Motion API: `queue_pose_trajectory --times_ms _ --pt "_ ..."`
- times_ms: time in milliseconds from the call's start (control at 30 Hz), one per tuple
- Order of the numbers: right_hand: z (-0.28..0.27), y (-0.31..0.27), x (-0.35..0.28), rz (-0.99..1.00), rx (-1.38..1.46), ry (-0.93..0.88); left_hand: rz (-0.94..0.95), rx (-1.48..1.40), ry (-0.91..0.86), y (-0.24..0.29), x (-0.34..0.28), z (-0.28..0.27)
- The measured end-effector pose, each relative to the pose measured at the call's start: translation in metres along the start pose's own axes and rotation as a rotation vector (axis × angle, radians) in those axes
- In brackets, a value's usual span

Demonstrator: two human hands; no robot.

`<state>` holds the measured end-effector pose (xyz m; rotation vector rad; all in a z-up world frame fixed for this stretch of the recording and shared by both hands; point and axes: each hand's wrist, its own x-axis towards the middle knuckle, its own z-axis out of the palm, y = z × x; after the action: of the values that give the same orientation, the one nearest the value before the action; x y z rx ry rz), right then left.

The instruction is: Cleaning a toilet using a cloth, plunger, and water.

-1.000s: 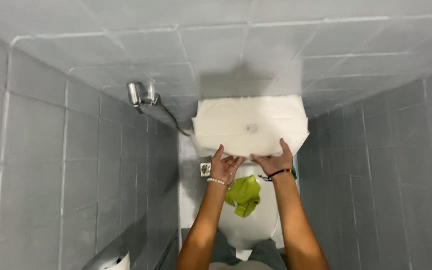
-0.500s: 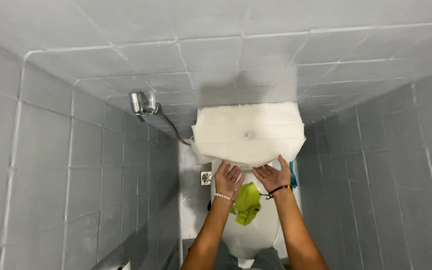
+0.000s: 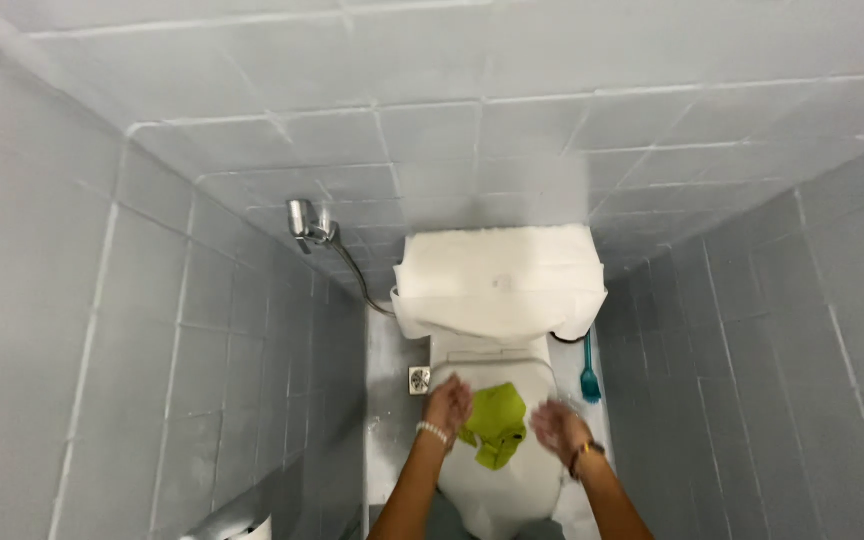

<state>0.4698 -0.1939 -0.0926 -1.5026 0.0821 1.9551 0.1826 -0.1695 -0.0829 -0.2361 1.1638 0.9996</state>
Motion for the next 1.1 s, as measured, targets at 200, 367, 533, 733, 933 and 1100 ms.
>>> queue_pose_trajectory --times_ms 200,367,533,733,933,1100 --pt "-0.102 0.074 0.028 0.182 -0.23 0.206 -0.022 0.112 0.086 -0.036 -0.045 -0.048" --pt "-0.048 0.038 -0.018 -0.591 -0.724 0.377 0.879 1.091 0.389 -0.045 0.006 -0.087" --pt "0.102 -0.109 -0.062 -1.253 -1.115 0.457 1.247 1.407 0.41 0.094 -0.085 0.091" --pt "0.201 -0.19 -0.027 -1.409 -1.642 0.425 1.401 1.775 0.204 0.159 -0.04 0.189" --pt "0.194 -0.188 0.002 -1.304 -1.879 0.379 1.212 1.936 0.277 0.162 -0.041 0.196" --pt "0.201 -0.189 -0.009 -1.296 -1.888 0.375 1.141 1.96 0.261 0.161 -0.049 0.199"
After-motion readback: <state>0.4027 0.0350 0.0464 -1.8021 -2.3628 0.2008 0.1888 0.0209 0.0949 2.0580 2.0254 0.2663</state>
